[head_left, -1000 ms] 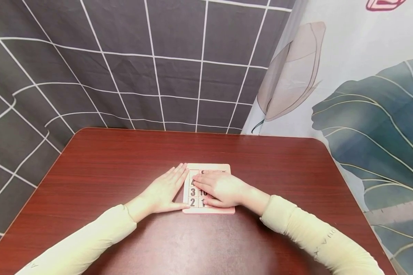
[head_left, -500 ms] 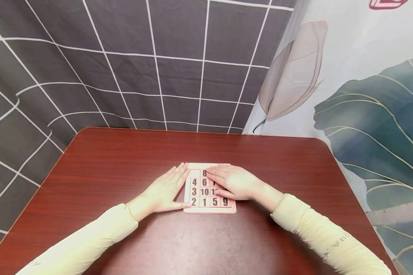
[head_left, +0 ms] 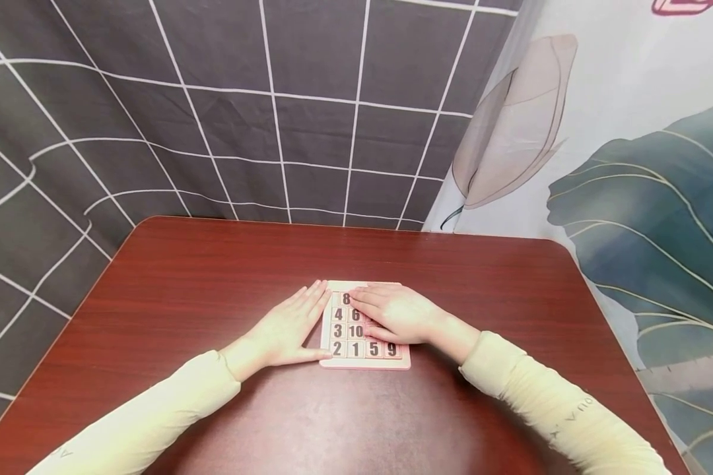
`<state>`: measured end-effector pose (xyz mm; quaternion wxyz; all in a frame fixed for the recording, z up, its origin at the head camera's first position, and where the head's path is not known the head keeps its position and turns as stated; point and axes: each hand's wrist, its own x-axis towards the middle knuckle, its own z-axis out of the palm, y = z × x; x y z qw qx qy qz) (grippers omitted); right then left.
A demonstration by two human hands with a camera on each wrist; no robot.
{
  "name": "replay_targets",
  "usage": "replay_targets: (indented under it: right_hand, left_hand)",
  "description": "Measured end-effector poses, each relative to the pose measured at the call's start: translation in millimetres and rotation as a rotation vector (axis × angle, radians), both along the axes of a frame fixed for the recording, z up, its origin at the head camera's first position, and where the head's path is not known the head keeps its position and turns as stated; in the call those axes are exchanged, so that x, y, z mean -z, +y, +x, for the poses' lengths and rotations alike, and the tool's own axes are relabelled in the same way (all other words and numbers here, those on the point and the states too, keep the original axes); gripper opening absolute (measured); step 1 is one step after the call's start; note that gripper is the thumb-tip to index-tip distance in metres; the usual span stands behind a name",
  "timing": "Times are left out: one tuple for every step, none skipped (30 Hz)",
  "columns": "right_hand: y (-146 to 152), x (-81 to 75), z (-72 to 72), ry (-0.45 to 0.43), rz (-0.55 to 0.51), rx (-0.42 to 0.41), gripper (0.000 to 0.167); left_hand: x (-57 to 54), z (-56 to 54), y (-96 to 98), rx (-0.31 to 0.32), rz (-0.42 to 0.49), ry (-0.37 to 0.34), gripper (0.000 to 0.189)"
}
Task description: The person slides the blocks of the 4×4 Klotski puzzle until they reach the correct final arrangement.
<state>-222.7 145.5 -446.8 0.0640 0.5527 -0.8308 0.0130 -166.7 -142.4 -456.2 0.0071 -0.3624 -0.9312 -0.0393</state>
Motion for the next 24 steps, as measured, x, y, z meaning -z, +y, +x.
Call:
replay_targets:
  right_hand:
    - [-2, 0.3, -0.1, 0.001, 0.003, -0.002, 0.058]
    - [-4, 0.8, -0.3, 0.001, 0.006, -0.004, 0.057]
    - [-5, 0.9, -0.2, 0.001, 0.012, -0.004, 0.057]
    - [-6, 1.0, -0.1, 0.000, 0.018, -0.003, 0.057]
    - [-7, 0.8, 0.0, -0.001, 0.023, -0.001, 0.057]
    - [-8, 0.2, 0.3, -0.003, 0.025, 0.001, 0.058]
    - [-8, -0.6, 0.5, -0.006, 0.027, 0.003, 0.058]
    - [-8, -1.5, 0.7, -0.009, 0.029, 0.005, 0.058]
    - [-7, -2.6, 1.0, -0.010, 0.030, 0.006, 0.058]
    - [-6, -3.6, 1.1, -0.014, 0.028, 0.006, 0.058]
    - [-5, -4.8, 1.3, -0.017, 0.024, 0.005, 0.058]
    - [-3, -5.7, 1.3, -0.017, 0.020, 0.003, 0.058]
    - [-1, -7.0, 1.9, -0.017, 0.016, 0.001, 0.058]
    - [2, -8.2, 2.5, -0.018, 0.012, 0.001, 0.057]
    - [6, -9.0, 3.1, -0.017, 0.007, 0.002, 0.057]
    - [9, -9.8, 3.8, -0.016, 0.001, 0.002, 0.057]
    - [12, -10.2, 4.4, -0.015, -0.003, 0.002, 0.056]
    - [16, -10.7, 5.3, -0.011, -0.006, 0.004, 0.057]
    - [20, -10.9, 6.1, -0.008, -0.009, 0.007, 0.057]
    - [23, -10.7, 6.8, -0.004, -0.011, 0.012, 0.057]
    - [27, -10.7, 7.6, -0.003, -0.015, 0.015, 0.057]
    - [30, -10.6, 8.4, -0.002, -0.016, 0.018, 0.057]
    - [33, -9.8, 8.8, -0.003, -0.014, 0.023, 0.057]
    - [35, -9.4, 9.3, -0.004, -0.013, 0.027, 0.057]
  left_hand:
    - [0.1, 0.1, 0.3, 0.002, 0.000, 0.000, 0.108]
    - [0.2, 0.2, 0.6, 0.003, 0.000, 0.001, 0.108]
    - [0.5, 0.2, 0.9, 0.005, -0.002, 0.002, 0.108]
    - [0.6, 0.2, 1.1, 0.006, -0.004, 0.002, 0.108]
    - [1.3, 0.1, 1.2, 0.007, -0.003, 0.005, 0.108]
    - [1.8, -0.1, 1.1, 0.008, -0.003, 0.007, 0.108]
    - [2.0, -0.2, 1.1, 0.007, -0.008, 0.009, 0.109]
    - [2.3, -0.3, 1.0, 0.005, -0.012, 0.011, 0.109]
    - [2.7, -0.4, 0.7, 0.005, -0.014, 0.013, 0.109]
    - [3.1, -0.6, 0.4, 0.004, -0.013, 0.014, 0.109]
    - [3.4, -0.7, 0.0, 0.005, -0.012, 0.016, 0.109]
    - [3.2, -0.8, -0.3, 0.003, -0.016, 0.017, 0.109]
    - [3.4, -0.8, -0.2, 0.002, -0.017, 0.017, 0.109]
    - [3.6, -0.8, -0.3, 0.004, -0.012, 0.020, 0.109]
    - [3.8, -0.9, -0.4, 0.005, -0.007, 0.020, 0.109]
    - [3.9, -1.0, -0.4, 0.005, -0.010, 0.019, 0.109]
    - [3.8, -0.9, -0.3, 0.004, -0.014, 0.019, 0.109]
    - [4.1, -0.9, -0.3, 0.003, -0.015, 0.017, 0.109]
    - [4.2, -0.8, -0.3, 0.004, -0.010, 0.015, 0.109]
    - [4.2, -0.8, -0.2, 0.005, -0.009, 0.014, 0.109]
    - [4.3, -0.7, -0.1, 0.005, -0.009, 0.012, 0.109]
    - [4.2, -0.7, 0.0, 0.005, -0.009, 0.012, 0.109]
    - [3.9, -0.6, 0.1, 0.006, -0.008, 0.013, 0.109]
    - [3.9, -0.5, 0.2, 0.007, -0.004, 0.013, 0.109]
